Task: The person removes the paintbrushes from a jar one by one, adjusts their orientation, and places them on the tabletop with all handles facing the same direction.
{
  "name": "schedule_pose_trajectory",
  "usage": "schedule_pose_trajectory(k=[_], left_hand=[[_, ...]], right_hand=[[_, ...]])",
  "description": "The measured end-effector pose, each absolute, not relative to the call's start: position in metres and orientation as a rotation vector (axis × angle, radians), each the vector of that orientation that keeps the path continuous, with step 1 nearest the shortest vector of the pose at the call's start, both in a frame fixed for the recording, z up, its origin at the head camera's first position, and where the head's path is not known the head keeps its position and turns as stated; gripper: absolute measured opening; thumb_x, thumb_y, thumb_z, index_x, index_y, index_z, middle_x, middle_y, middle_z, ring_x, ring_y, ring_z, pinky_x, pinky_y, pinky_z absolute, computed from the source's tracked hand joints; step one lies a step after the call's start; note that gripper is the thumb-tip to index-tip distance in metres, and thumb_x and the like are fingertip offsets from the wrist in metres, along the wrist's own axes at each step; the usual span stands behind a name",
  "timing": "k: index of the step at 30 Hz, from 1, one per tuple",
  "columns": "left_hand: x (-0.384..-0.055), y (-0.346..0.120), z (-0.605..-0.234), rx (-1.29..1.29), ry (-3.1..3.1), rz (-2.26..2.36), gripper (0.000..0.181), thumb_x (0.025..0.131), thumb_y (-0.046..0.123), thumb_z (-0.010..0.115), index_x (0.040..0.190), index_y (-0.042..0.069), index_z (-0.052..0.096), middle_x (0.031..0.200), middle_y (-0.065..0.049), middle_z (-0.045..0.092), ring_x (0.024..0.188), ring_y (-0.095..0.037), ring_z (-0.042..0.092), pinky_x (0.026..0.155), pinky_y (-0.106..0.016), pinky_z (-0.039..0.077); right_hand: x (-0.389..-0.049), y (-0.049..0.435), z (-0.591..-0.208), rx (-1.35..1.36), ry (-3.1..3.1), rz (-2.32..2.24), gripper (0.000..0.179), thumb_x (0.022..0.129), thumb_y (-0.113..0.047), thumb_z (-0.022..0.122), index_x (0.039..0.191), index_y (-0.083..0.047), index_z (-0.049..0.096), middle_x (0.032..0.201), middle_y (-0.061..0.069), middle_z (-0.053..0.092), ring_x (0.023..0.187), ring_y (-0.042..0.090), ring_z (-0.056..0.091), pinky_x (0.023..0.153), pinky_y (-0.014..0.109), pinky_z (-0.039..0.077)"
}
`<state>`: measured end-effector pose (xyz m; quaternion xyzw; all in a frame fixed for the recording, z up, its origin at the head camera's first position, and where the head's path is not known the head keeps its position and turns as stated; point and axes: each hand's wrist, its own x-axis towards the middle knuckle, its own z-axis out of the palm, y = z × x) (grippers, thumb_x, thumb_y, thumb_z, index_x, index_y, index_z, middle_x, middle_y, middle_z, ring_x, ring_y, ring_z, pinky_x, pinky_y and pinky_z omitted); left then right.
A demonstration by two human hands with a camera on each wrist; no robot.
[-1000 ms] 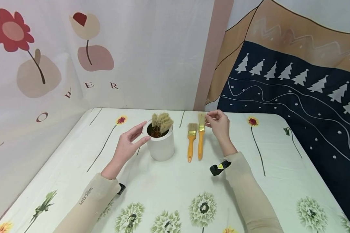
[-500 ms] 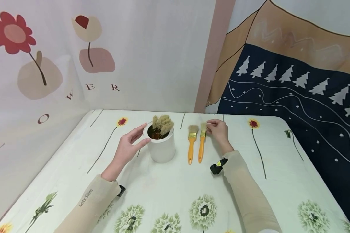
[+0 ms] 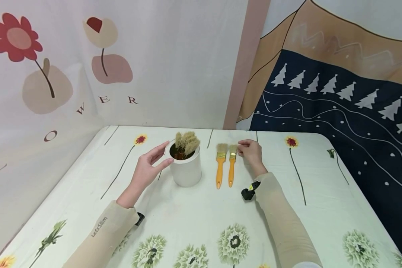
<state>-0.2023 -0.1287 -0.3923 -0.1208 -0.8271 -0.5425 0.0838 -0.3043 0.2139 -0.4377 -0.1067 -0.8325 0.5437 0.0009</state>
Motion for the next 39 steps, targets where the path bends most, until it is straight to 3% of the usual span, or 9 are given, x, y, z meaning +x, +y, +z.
schedule_pose_trajectory(k=[7,14,24,30,39], left_hand=[[-0.202,-0.128,-0.391,-0.356,-2.462,-1.638,0.06,0.089,0.023,0.076,0.144,0.014,0.054,0.149,-0.008,0.053,0.137,-0.025,0.052,0.115,-0.034,0.045],[-0.202,-0.128,-0.391,-0.364,-2.463,-1.638,0.06,0.09,0.024,0.076,0.145,0.014,0.054,0.15,-0.008,0.052,0.138,-0.025,0.052,0.115,-0.035,0.045],[-0.203,-0.128,-0.392,-0.366,-2.46,-1.649,0.061,0.09,0.023,0.076,0.145,0.013,0.053,0.15,-0.011,0.052,0.138,-0.029,0.051,0.115,-0.04,0.045],[-0.204,-0.129,-0.392,-0.365,-2.444,-1.679,0.06,0.09,0.024,0.076,0.145,0.014,0.054,0.149,-0.01,0.053,0.137,-0.027,0.052,0.116,-0.044,0.045],[-0.203,-0.128,-0.391,-0.359,-2.449,-1.676,0.06,0.09,0.023,0.075,0.145,0.014,0.054,0.149,-0.01,0.053,0.138,-0.026,0.052,0.115,-0.039,0.045]], right_hand=[[-0.301,0.216,-0.438,-0.344,-2.602,1.701,0.03,0.1,-0.011,0.059,0.126,0.001,0.065,0.11,0.017,0.067,0.072,0.0,0.061,0.066,0.009,0.057],[-0.296,0.215,-0.435,-0.353,-2.555,1.725,0.025,0.098,-0.009,0.061,0.12,0.001,0.067,0.104,0.011,0.067,0.079,0.004,0.064,0.066,0.01,0.058],[-0.285,0.21,-0.422,-0.231,-2.554,1.777,0.031,0.099,-0.012,0.061,0.126,0.003,0.064,0.123,0.018,0.062,0.091,0.006,0.064,0.083,0.02,0.062],[-0.28,0.201,-0.413,-0.154,-2.501,1.831,0.031,0.098,-0.011,0.063,0.124,0.005,0.064,0.119,0.017,0.063,0.084,-0.002,0.061,0.089,0.028,0.061],[-0.27,0.186,-0.402,-0.1,-2.501,1.858,0.034,0.099,-0.017,0.063,0.127,0.003,0.062,0.121,0.014,0.062,0.085,-0.003,0.062,0.095,0.03,0.059]])
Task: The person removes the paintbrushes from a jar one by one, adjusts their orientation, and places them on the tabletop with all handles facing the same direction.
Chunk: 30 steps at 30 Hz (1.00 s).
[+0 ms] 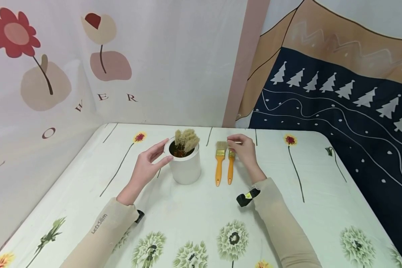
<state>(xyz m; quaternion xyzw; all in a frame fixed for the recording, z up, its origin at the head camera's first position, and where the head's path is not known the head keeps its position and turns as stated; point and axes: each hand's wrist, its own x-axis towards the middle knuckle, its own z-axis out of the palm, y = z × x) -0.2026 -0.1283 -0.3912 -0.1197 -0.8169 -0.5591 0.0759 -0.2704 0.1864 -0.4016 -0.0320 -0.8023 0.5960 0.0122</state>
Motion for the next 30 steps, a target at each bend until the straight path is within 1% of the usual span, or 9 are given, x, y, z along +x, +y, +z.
schedule_pose_trajectory(k=[4,8,13,18,20,24,26,27,30], left_hand=[[-0.203,-0.129,-0.392,-0.354,-2.456,-1.668,0.06,0.09,0.024,0.075,0.145,0.014,0.053,0.15,-0.008,0.052,0.138,-0.025,0.052,0.115,-0.035,0.045],[-0.204,-0.129,-0.393,-0.36,-2.45,-1.672,0.06,0.09,0.024,0.075,0.145,0.014,0.053,0.15,-0.008,0.052,0.138,-0.025,0.052,0.115,-0.038,0.045],[-0.204,-0.129,-0.393,-0.369,-2.452,-1.663,0.06,0.09,0.024,0.075,0.145,0.014,0.053,0.15,-0.008,0.052,0.137,-0.025,0.052,0.115,-0.037,0.045],[-0.203,-0.129,-0.393,-0.373,-2.449,-1.663,0.06,0.09,0.024,0.075,0.145,0.014,0.053,0.15,-0.009,0.052,0.137,-0.026,0.052,0.115,-0.042,0.045],[-0.203,-0.129,-0.393,-0.372,-2.45,-1.661,0.06,0.09,0.024,0.075,0.145,0.014,0.053,0.15,-0.009,0.052,0.138,-0.026,0.052,0.115,-0.042,0.045],[-0.203,-0.129,-0.393,-0.372,-2.456,-1.652,0.06,0.09,0.024,0.075,0.146,0.014,0.053,0.15,-0.009,0.052,0.138,-0.026,0.052,0.115,-0.042,0.045],[-0.203,-0.129,-0.393,-0.369,-2.461,-1.645,0.06,0.09,0.024,0.075,0.146,0.015,0.053,0.15,-0.008,0.052,0.137,-0.026,0.052,0.115,-0.041,0.045],[-0.203,-0.129,-0.393,-0.369,-2.461,-1.643,0.06,0.09,0.024,0.075,0.146,0.015,0.053,0.15,-0.008,0.052,0.137,-0.026,0.052,0.115,-0.041,0.045],[-0.203,-0.129,-0.393,-0.37,-2.457,-1.641,0.06,0.09,0.024,0.075,0.145,0.014,0.053,0.15,-0.009,0.052,0.137,-0.028,0.052,0.115,-0.04,0.045]], right_hand=[[-0.266,0.181,-0.397,-0.053,-2.487,1.886,0.035,0.098,-0.018,0.064,0.126,0.002,0.062,0.12,0.013,0.062,0.087,-0.002,0.063,0.087,0.021,0.061],[-0.262,0.175,-0.393,-0.003,-2.48,1.916,0.034,0.097,-0.019,0.066,0.125,0.001,0.063,0.121,0.012,0.062,0.091,0.0,0.063,0.083,0.017,0.061],[-0.255,0.166,-0.387,0.086,-2.458,1.964,0.033,0.098,-0.018,0.065,0.125,0.001,0.063,0.126,0.015,0.061,0.095,0.003,0.065,0.083,0.016,0.06],[-0.248,0.158,-0.38,0.162,-2.462,1.982,0.034,0.098,-0.018,0.064,0.127,-0.001,0.063,0.131,0.017,0.06,0.097,0.004,0.065,0.085,0.015,0.06],[-0.246,0.155,-0.377,0.189,-2.466,1.983,0.033,0.098,-0.018,0.064,0.128,-0.002,0.063,0.132,0.016,0.061,0.101,0.009,0.066,0.086,0.015,0.059],[-0.243,0.15,-0.373,0.236,-2.44,2.015,0.033,0.098,-0.016,0.064,0.127,-0.001,0.063,0.132,0.018,0.061,0.11,0.025,0.068,0.088,0.018,0.06],[-0.242,0.147,-0.371,0.256,-2.416,2.037,0.032,0.098,-0.014,0.065,0.127,-0.001,0.063,0.131,0.018,0.061,0.109,0.024,0.068,0.088,0.019,0.06],[-0.241,0.145,-0.37,0.266,-2.402,2.05,0.032,0.097,-0.014,0.065,0.126,0.0,0.064,0.13,0.018,0.061,0.107,0.021,0.069,0.088,0.02,0.061],[-0.239,0.141,-0.367,0.311,-2.372,2.069,0.032,0.097,-0.012,0.065,0.126,0.001,0.064,0.128,0.017,0.063,0.099,0.006,0.068,0.088,0.02,0.061]])
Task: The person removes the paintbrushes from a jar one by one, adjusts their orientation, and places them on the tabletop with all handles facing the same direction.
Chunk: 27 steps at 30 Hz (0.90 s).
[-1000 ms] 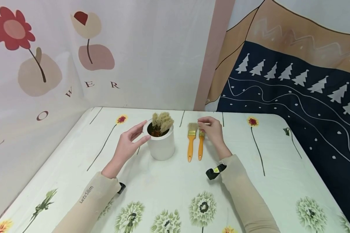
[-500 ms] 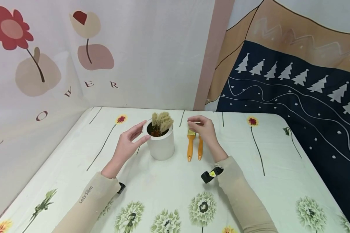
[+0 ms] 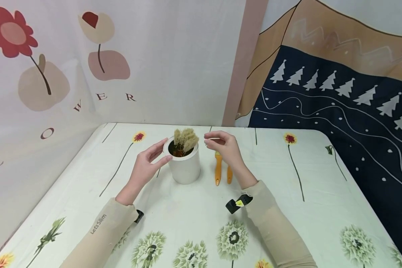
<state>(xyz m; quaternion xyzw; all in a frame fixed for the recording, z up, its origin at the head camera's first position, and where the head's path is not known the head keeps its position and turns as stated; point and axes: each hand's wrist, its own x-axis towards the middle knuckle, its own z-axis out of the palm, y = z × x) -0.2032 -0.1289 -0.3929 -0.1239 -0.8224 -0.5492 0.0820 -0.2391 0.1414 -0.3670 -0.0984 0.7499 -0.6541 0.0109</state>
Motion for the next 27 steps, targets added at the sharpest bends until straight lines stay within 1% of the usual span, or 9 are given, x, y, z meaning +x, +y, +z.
schedule_pose_trajectory(k=[2,6,10,14,21,27], left_hand=[[-0.204,-0.129,-0.393,-0.373,-2.451,-1.642,0.06,0.09,0.023,0.075,0.145,0.014,0.053,0.149,-0.009,0.053,0.137,-0.03,0.052,0.115,-0.04,0.045],[-0.204,-0.129,-0.393,-0.377,-2.447,-1.642,0.06,0.09,0.023,0.076,0.145,0.014,0.053,0.149,-0.009,0.053,0.137,-0.031,0.052,0.115,-0.039,0.045],[-0.204,-0.129,-0.393,-0.376,-2.45,-1.64,0.06,0.09,0.023,0.076,0.145,0.014,0.053,0.149,-0.009,0.053,0.137,-0.03,0.052,0.114,-0.037,0.045],[-0.205,-0.129,-0.394,-0.375,-2.447,-1.641,0.06,0.09,0.023,0.075,0.145,0.014,0.053,0.149,-0.008,0.053,0.137,-0.031,0.052,0.114,-0.034,0.046],[-0.205,-0.129,-0.395,-0.383,-2.441,-1.639,0.059,0.09,0.022,0.075,0.145,0.013,0.054,0.149,-0.009,0.054,0.136,-0.031,0.053,0.114,-0.032,0.046],[-0.204,-0.129,-0.394,-0.388,-2.443,-1.633,0.059,0.09,0.022,0.075,0.145,0.013,0.054,0.149,-0.009,0.053,0.136,-0.027,0.053,0.114,-0.033,0.046]], right_hand=[[-0.238,0.139,-0.365,-0.339,2.329,-2.053,0.032,0.096,-0.011,0.066,0.125,0.001,0.064,0.125,0.014,0.065,0.097,0.001,0.067,0.088,0.019,0.06],[-0.235,0.136,-0.362,-0.398,2.329,-2.06,0.031,0.095,-0.01,0.068,0.124,0.0,0.065,0.121,0.01,0.067,0.098,0.001,0.067,0.09,0.017,0.059],[-0.233,0.134,-0.36,-0.439,2.365,-2.044,0.031,0.094,-0.01,0.069,0.123,0.001,0.066,0.121,0.015,0.068,0.097,0.004,0.067,0.089,0.015,0.058],[-0.232,0.131,-0.358,-0.456,2.375,-2.043,0.031,0.093,-0.008,0.07,0.122,0.002,0.066,0.12,0.018,0.067,0.095,0.004,0.067,0.088,0.015,0.058],[-0.23,0.127,-0.358,-0.492,2.389,-2.036,0.031,0.092,-0.006,0.07,0.122,0.003,0.066,0.114,0.01,0.069,0.095,0.0,0.066,0.089,0.015,0.057],[-0.229,0.124,-0.359,-0.533,2.377,-2.072,0.029,0.091,-0.002,0.07,0.119,0.005,0.065,0.113,0.011,0.067,0.095,0.001,0.065,0.09,0.016,0.058]])
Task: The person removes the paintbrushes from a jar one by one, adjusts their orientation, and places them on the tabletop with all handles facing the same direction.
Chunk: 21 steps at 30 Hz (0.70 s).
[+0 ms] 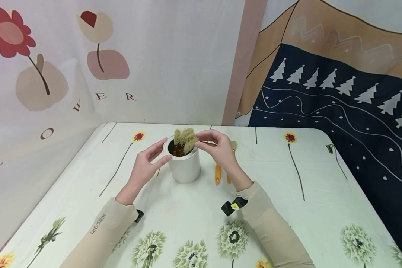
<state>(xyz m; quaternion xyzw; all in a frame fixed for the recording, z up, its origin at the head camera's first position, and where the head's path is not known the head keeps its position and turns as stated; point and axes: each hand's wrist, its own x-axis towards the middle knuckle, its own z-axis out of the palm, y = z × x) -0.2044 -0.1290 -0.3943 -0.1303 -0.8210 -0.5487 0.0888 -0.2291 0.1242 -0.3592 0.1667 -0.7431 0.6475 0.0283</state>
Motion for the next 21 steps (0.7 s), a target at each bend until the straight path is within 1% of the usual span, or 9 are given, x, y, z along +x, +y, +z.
schedule_pose_trajectory(k=[5,9,14,21], left_hand=[[-0.2046,-0.1293,-0.3949,-0.384,-2.442,-1.634,0.059,0.09,0.022,0.075,0.145,0.014,0.054,0.149,-0.008,0.053,0.136,-0.027,0.053,0.114,-0.032,0.046],[-0.2039,-0.1288,-0.3942,-0.382,-2.442,-1.639,0.059,0.09,0.022,0.075,0.145,0.014,0.054,0.149,-0.008,0.053,0.137,-0.028,0.053,0.114,-0.032,0.045],[-0.2038,-0.1282,-0.3937,-0.375,-2.448,-1.64,0.059,0.09,0.022,0.075,0.145,0.014,0.053,0.15,-0.008,0.053,0.137,-0.026,0.053,0.114,-0.032,0.045],[-0.2031,-0.1278,-0.3931,-0.362,-2.45,-1.644,0.059,0.09,0.023,0.075,0.145,0.014,0.054,0.15,-0.007,0.053,0.137,-0.024,0.053,0.114,-0.031,0.045]], right_hand=[[-0.2287,0.1217,-0.3603,0.499,-2.28,1.986,0.024,0.09,-0.002,0.071,0.113,0.005,0.066,0.109,0.009,0.067,0.093,0.002,0.065,0.087,0.017,0.059],[-0.2274,0.1202,-0.3598,0.483,-2.288,1.972,0.021,0.091,-0.003,0.071,0.11,0.005,0.067,0.11,0.015,0.067,0.091,0.002,0.065,0.085,0.017,0.059],[-0.2264,0.1199,-0.3605,0.482,-2.297,1.966,0.023,0.09,-0.001,0.071,0.112,0.005,0.064,0.111,0.02,0.066,0.092,0.001,0.065,0.086,0.017,0.059],[-0.2278,0.1195,-0.3642,0.491,-2.309,1.926,0.018,0.09,-0.001,0.071,0.106,0.004,0.064,0.106,0.018,0.067,0.091,0.001,0.065,0.086,0.018,0.06]])
